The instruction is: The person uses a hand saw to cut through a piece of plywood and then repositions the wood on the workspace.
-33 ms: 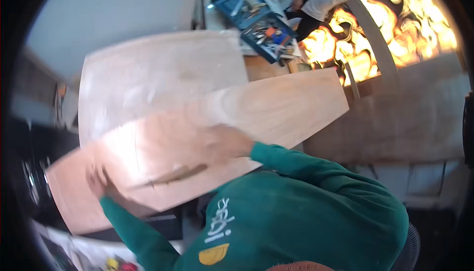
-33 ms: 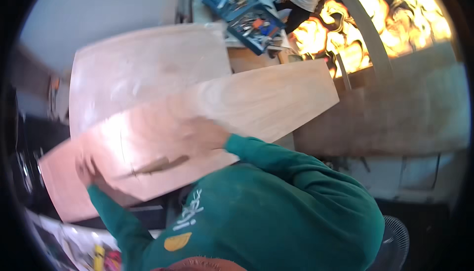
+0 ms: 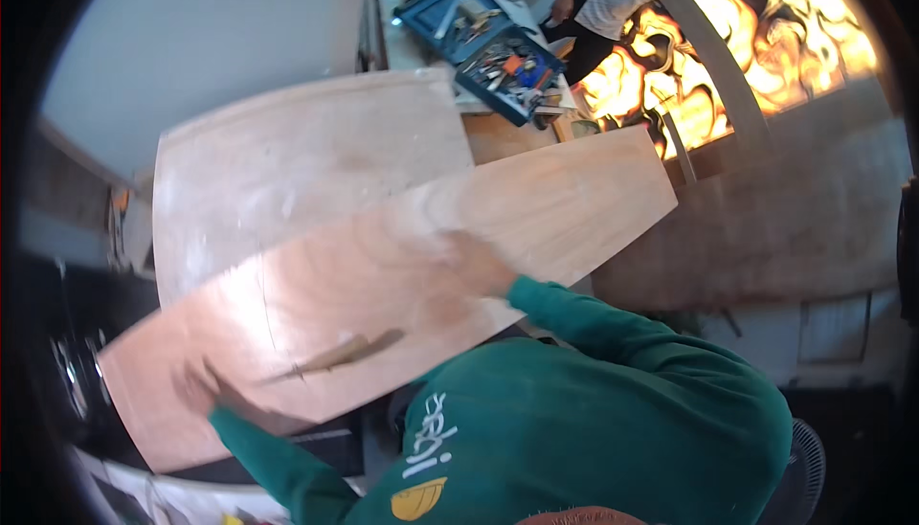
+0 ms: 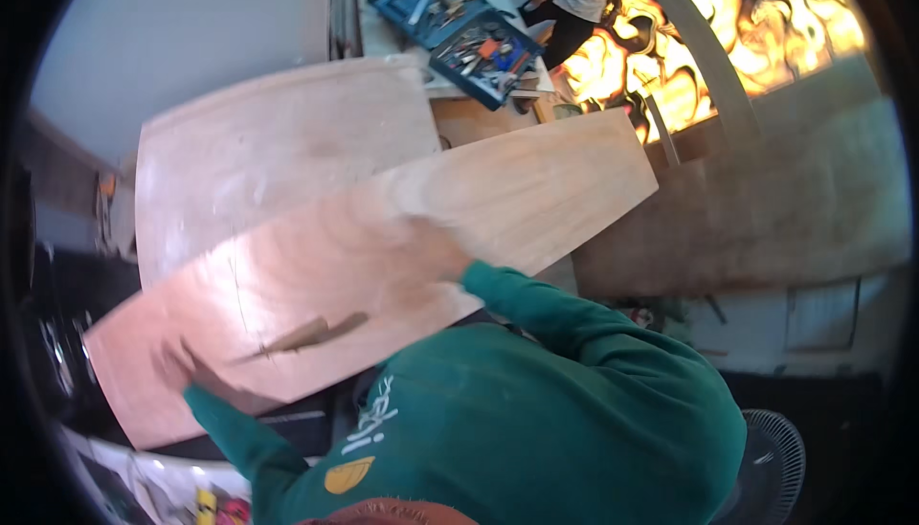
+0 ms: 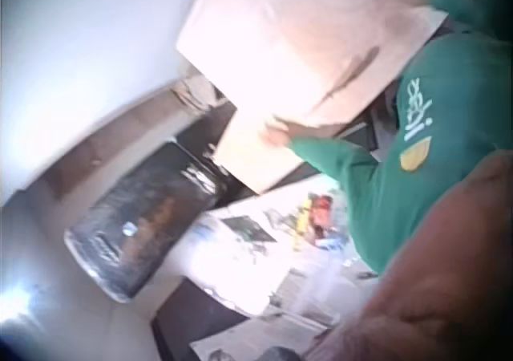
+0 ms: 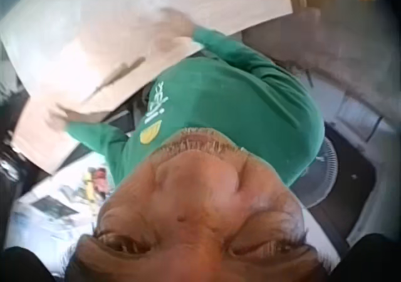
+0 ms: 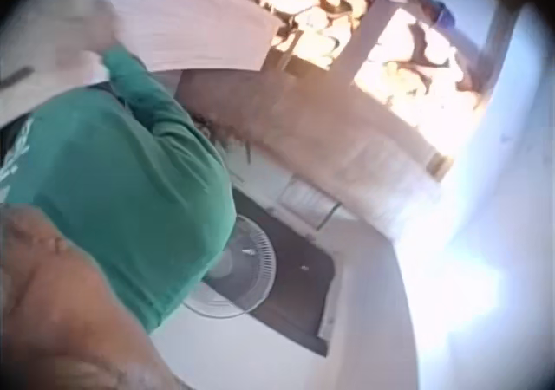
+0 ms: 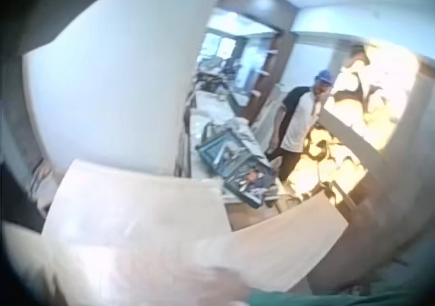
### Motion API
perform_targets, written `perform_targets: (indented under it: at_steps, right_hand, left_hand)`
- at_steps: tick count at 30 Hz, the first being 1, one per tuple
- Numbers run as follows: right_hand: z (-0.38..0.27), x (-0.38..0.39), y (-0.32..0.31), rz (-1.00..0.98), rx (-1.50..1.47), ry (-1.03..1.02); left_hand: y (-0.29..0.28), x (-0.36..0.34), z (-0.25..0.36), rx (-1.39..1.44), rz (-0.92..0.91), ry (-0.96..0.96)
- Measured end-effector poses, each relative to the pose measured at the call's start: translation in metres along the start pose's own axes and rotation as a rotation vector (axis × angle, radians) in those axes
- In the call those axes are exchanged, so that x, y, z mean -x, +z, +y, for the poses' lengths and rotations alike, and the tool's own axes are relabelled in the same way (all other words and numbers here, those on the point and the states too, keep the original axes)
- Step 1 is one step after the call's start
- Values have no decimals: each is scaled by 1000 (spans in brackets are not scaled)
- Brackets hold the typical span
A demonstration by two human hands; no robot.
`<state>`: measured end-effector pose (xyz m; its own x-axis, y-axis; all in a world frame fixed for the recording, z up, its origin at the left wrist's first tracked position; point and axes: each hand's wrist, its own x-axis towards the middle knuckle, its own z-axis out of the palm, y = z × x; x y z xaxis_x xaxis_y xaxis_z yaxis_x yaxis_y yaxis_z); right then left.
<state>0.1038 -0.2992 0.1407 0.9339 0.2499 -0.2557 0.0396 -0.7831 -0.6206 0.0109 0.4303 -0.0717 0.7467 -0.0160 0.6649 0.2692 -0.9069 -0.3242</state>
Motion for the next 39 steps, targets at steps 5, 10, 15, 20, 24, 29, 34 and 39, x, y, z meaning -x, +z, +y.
perform_targets:
  at_steps: [5, 10, 15, 20, 24, 29, 34, 39]
  right_hand:
    - [243, 131, -87, 262, 315, 1276]
    - [337, 165, -15, 1111, -1388, 1274]
    - [398, 101, 29, 1231, -1544, 1134]
    - [424, 49, 40, 1273, -1553, 1328]
    - [426, 15, 56, 1079, -1639, 1136]
    - [404, -1, 55, 858, -1263, 1205]
    - [369, 5, 38, 892, -1268, 1168]
    - [350, 13, 36, 924, -1270, 1143]
  left_hand:
    - [-151, 112, 57, -312, -300, -1554]
    - [-193, 127, 151, 1063, -227, -2244]
    - [-168, 72, 155, 870, 11, -2558]
    - [-151, 31, 161, 418, 1, -2654]
    - [-157, -4, 150, 897, 2339, -2592]
    - [-152, -27, 143, 983, 3760, -1393]
    - [-137, -5, 140, 886, 3589, -1636]
    - [-143, -12, 136, 771, 3549, -1675]
